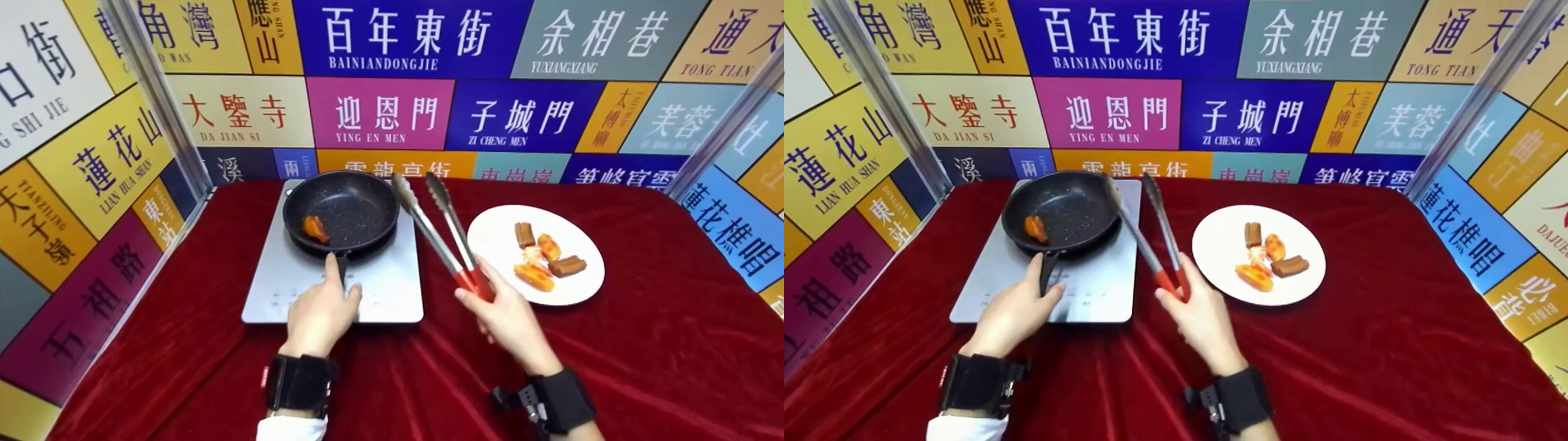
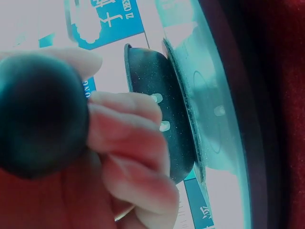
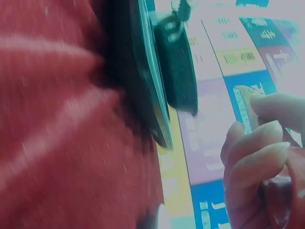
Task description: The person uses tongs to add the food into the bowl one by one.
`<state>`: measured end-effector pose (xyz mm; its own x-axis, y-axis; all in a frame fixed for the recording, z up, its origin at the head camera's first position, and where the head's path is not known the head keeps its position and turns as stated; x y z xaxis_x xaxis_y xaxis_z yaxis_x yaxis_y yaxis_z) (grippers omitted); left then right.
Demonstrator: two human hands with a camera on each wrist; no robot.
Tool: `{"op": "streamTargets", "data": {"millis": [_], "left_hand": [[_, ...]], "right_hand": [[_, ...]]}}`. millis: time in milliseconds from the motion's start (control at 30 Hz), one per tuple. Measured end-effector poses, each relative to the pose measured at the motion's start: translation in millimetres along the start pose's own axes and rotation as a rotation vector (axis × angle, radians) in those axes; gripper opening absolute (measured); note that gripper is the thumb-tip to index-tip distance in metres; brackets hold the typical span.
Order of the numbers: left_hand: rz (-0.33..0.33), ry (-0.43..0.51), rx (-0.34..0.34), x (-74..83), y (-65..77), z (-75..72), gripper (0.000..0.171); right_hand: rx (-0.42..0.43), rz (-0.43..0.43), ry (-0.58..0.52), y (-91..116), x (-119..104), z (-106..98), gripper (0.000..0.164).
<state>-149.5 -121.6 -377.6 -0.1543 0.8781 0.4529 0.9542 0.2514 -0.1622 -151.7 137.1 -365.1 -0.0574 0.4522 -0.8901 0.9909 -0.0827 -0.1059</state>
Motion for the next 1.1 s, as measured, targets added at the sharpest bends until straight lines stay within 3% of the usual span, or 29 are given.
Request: {"op": "streamTargets", "data": {"millis": [200,367,933,1100], "left_hand": [[-0.004,0.012,-0.005,-1.6,0.0,0.4,0.073],[0.001,0.01,0.011,-2.8,0.6,-0.7,0.072],[0.007,0.007,-0.01,-0.9,0.3,0.6,0.073],[0.006,0.003,-0.018,-1.2,0.1,1.3,0.073]], "right_hand": [[0.046,-0.018,0.069,-22.2,34.8,-24.9,0.068],[0.071,0.037,0.149,-29.0,54.4,-37.9,0.077],[0.066,0.091,0.257,-30.9,77.2,-57.0,0.083],[0.086,0.122,0.155,-31.1,80.4,-60.0,0.079]]}}
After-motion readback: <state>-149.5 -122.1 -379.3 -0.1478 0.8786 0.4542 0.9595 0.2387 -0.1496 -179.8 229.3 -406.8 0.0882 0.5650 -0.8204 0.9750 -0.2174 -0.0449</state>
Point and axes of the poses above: each hand's wrist, its own y-axis away from the middle knuckle, its own z-axis out of the palm, x = y × z, the point moved 2 cm from there along -y, towards the middle knuckle, and after that the axes turned 12 degrees about x, right-handed, at the moved point
